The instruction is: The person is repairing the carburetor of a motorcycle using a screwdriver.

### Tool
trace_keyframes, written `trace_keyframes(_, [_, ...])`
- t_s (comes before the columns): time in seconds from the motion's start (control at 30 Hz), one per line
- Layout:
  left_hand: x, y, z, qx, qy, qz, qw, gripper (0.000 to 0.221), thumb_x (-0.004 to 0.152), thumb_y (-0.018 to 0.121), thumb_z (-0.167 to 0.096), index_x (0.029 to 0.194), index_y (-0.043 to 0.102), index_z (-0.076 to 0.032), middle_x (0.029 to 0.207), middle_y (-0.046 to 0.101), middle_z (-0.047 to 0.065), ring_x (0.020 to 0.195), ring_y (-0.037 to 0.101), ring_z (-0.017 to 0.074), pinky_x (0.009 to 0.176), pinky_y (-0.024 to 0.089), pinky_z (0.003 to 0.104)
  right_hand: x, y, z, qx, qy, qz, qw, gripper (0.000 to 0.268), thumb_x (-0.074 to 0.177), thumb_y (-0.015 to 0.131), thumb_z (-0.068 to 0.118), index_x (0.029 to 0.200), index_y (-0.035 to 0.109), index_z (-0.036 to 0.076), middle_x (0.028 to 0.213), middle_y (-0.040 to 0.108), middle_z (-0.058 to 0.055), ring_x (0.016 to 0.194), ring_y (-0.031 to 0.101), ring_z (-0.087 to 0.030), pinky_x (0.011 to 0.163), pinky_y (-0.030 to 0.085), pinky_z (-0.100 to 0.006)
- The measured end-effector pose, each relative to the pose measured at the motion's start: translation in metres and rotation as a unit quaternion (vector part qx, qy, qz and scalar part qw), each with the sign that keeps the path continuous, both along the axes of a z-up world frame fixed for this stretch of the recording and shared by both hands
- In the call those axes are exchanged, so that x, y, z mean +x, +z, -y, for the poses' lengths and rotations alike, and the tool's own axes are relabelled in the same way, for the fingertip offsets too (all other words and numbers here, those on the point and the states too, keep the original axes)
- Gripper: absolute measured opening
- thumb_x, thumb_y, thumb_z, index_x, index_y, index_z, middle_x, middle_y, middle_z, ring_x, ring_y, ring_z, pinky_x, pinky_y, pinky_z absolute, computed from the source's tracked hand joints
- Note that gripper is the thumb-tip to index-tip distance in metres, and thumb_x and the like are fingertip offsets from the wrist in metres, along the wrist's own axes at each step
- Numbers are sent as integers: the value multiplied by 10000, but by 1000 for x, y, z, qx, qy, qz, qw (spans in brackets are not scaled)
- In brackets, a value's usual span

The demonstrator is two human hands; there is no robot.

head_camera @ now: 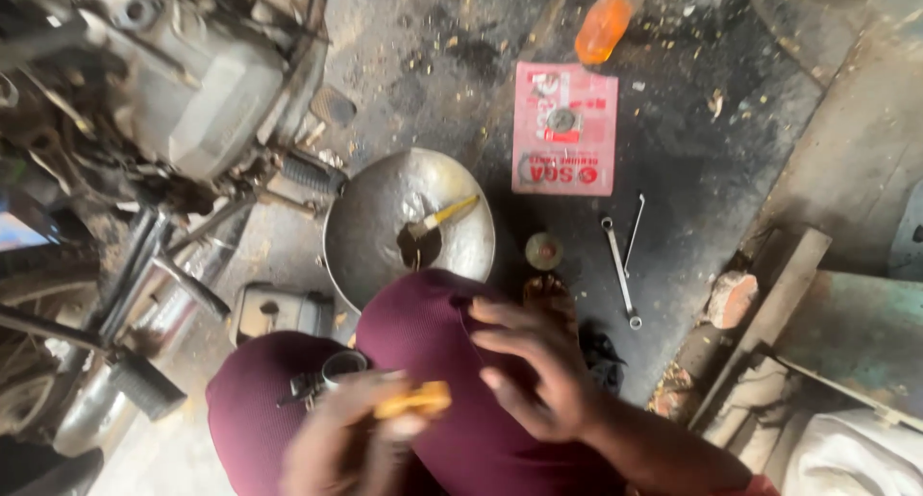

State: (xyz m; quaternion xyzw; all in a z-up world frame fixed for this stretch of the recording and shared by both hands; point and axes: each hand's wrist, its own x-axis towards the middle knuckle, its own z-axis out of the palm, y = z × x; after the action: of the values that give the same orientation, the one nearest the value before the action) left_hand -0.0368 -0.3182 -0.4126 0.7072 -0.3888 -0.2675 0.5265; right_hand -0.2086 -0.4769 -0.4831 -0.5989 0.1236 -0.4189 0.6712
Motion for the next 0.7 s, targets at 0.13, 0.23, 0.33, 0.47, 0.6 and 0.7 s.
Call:
trace_keyframes(0.13, [26,5,-30,-73,155,-15,985,310,980,767,-169,1186,581,-30,1103,694,124,1014,729,205,982,616,352,6,-8,14,-231,79,-225,943,466,999,674,260,1425,573,100,1586,478,-124,1509,450,-350,1254,369,-501])
trace_keyframes(0.23, [54,23,-29,-83,197,-41,976,290,1025,781,-178,1150,568,-28,1059,706,136,991,732,203,962,626,347,0,-25,11,-246,131,-246,928,553,1037,595,428,1504,531,139,1671,370,-124,1595,302,-326,1313,236,-527])
trace_keyframes(0.33, [69,25,-22,-90,199,-39,975,251,1054,776,-168,1170,582,-60,1016,723,117,955,757,198,922,648,322,-8,-40,12,-248,155,-240,926,630,1051,523,521,1561,474,155,1717,289,-138,1633,199,-331,1341,127,-548])
trace_keyframes(0.47, [77,-21,-47,-100,271,-5,957,214,1112,756,-57,1199,563,-29,1098,679,133,1032,719,208,966,634,354,-22,-69,7,-230,145,-215,938,650,1062,467,563,1608,411,215,1734,245,-132,1646,158,-319,1352,92,-549])
trace_keyframes(0.6, [66,-27,-34,-125,265,14,956,208,1089,729,-10,1187,546,-13,1129,674,134,1079,707,210,1004,616,354,-37,-99,6,-171,135,-185,958,610,1061,445,552,1510,512,145,1747,229,-155,1655,156,-339,1363,106,-551])
trace_keyframes(0.7, [68,-20,-23,-88,282,7,955,215,1094,725,-80,1201,553,-10,1084,699,140,982,720,213,904,631,344,-50,-120,8,-61,134,-157,977,425,1056,563,484,1183,549,78,1709,280,-182,1612,252,-369,1311,205,-541])
